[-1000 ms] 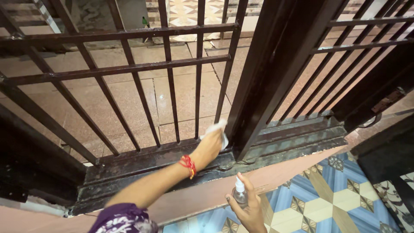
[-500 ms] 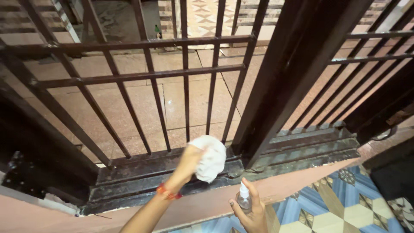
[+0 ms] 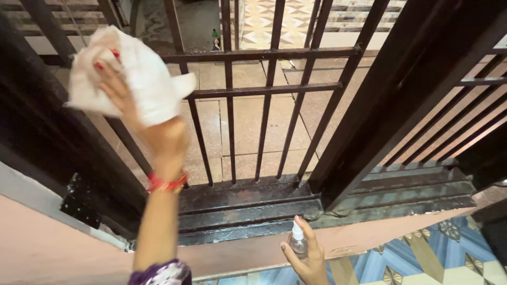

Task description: The person cleans a dark metal window grille by spraying a clear liquid from a small bottle and wiping the bars and frame with a white cloth. The person repeatedly sprays and wipes different sections of the grille.

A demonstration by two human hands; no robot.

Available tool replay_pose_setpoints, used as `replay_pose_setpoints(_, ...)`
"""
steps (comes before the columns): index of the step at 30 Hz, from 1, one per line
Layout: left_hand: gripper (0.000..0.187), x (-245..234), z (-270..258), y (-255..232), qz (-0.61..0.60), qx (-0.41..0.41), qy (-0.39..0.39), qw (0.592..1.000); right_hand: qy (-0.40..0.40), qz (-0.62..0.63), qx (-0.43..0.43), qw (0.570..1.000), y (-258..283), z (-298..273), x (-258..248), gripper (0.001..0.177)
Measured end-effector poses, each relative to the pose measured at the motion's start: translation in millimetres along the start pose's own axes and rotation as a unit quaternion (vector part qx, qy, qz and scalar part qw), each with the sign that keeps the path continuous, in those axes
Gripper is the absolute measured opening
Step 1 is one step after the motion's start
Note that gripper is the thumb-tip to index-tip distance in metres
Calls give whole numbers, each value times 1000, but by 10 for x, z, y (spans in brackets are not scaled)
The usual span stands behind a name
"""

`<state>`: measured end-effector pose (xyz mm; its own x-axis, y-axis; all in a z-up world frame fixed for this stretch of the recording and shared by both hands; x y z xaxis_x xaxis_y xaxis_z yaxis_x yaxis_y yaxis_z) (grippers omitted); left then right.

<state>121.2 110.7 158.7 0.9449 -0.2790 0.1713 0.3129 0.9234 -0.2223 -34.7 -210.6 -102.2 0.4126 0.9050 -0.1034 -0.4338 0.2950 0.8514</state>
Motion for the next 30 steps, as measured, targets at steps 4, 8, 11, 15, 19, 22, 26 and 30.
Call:
replay_pose_setpoints(4, 58, 587, 38, -666, -27, 71, 29, 997, -10, 8, -21, 1000, 48, -12, 91, 77)
replay_pose_setpoints(8, 51, 923, -420, -1509, -128, 100, 92, 982, -13, -6, -33, 999, 66, -58, 66, 76)
replay_pose_setpoints(11, 47, 1120, -551, -2033, -182, 120, 108, 970, -44, -22, -33, 998, 35, -95, 4, 77)
replay_pose_setpoints(15, 52, 1107, -592, -2282, -167, 144, 108, 969, -55, -32, 37, 997, -5, -127, -133, 79)
replay_pose_setpoints(19, 57, 1038, -607, -2062, -180, 184, 128, 958, -41, -29, 48, 998, 200, -76, -144, 78)
replay_pose_setpoints(22, 55, 988, -629, -1776, -217, 177, 179, 943, -72, -144, -218, 963, 507, 198, -107, 83)
replay_pose_setpoints(26, 48, 689, -465, -1243, -206, 184, 175, 945, -41, 18, -183, 982, 713, 842, -131, 82)
replay_pose_setpoints(30, 38, 278, -219, -669, -95, 258, 58, 960, -35, 89, -253, 963, 1238, 1545, -84, 84)
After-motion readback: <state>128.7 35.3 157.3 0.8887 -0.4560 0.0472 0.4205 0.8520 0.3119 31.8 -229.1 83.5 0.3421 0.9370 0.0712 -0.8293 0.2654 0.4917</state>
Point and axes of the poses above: each hand's wrist, its own z-axis towards the middle knuckle, its own x-axis out of the palm, y = z × x, the point moved 3 cm from there along z, towards the middle knuckle, and after that the axes turned 14 degrees about -y, right-handed, at the moved point
